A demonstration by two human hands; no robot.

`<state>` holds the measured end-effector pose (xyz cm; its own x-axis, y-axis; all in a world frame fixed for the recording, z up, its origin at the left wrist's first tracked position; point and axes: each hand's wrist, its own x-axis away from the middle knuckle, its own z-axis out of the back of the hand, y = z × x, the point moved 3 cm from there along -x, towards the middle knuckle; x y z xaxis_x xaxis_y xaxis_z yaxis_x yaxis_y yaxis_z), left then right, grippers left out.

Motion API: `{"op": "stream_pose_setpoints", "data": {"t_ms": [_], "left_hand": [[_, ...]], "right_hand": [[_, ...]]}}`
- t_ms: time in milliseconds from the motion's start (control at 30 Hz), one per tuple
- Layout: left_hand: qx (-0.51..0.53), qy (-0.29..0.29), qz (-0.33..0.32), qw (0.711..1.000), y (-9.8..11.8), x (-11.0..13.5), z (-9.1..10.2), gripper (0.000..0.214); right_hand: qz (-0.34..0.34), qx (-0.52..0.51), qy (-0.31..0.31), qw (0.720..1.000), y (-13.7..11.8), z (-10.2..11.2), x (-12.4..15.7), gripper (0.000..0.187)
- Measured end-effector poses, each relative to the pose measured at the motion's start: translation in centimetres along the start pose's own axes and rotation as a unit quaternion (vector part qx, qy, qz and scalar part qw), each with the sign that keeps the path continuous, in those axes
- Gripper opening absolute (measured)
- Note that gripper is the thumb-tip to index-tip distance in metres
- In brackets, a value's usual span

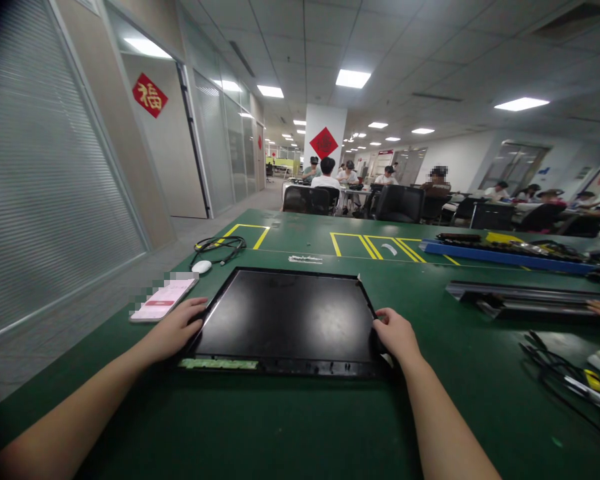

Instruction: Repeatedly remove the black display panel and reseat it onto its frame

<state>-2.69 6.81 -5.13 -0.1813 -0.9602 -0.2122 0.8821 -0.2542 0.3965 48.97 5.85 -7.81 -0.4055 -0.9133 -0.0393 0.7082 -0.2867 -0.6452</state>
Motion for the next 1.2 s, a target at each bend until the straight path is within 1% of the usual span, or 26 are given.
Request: {"op": "stream_pose_setpoints", "data": {"t_ms": [67,167,267,333,367,467,533,600,733,833,1033,1200], "left_hand": [[0.014,0.001,0.018,1.000,0.2,0.0,0.5,0.051],[0.061,-0.004,0.082,0.995,0.2,0.1,1.0,0.052],[0.134,0.002,0.143,0.981,0.5,0.3,1.4,0.051],[0.197,0.010,0.183,0.963,1.0,0.6,1.5,0.049],[0.237,0.010,0.211,0.948,1.4,0.8,1.4,0.048],[0.364,0.015,0.285,0.887,2.7,1.3,1.4,0.051],[0.415,0.032,0.325,0.849,3.6,1.5,1.5,0.050],[0.454,0.036,0.353,0.817,4.3,1.7,1.6,0.051],[0.525,0.031,0.376,0.762,5.3,1.8,1.8,0.056],[0.562,0.037,0.380,0.734,5.5,1.9,1.8,0.057],[0.603,0.033,0.368,0.707,5.0,1.6,1.3,0.057],[0.613,0.027,0.359,0.704,4.6,1.4,0.8,0.056]], "right_hand": [[0.004,0.003,-0.001,1.000,0.1,0.0,-0.1,0.035],[-0.002,0.011,-0.002,1.000,0.1,0.0,-0.1,0.035],[-0.002,0.020,0.002,1.000,-0.1,0.1,-0.1,0.033],[0.003,0.027,0.006,1.000,-0.2,0.2,0.0,0.032],[0.002,0.030,0.007,1.000,-0.2,0.2,0.0,0.032],[-0.012,0.031,0.003,0.999,-0.1,0.1,0.0,0.032],[-0.018,0.028,0.000,0.999,0.0,0.1,-0.2,0.033],[-0.018,0.025,-0.001,1.000,0.1,0.0,-0.3,0.033],[-0.017,0.022,0.002,1.000,0.3,-0.1,-0.4,0.033],[-0.016,0.021,0.002,1.000,0.3,0.0,-0.3,0.033],[-0.010,0.029,-0.001,1.000,0.2,0.1,-0.3,0.036],[0.003,0.043,-0.005,0.999,-0.1,0.1,-0.1,0.038]]}}
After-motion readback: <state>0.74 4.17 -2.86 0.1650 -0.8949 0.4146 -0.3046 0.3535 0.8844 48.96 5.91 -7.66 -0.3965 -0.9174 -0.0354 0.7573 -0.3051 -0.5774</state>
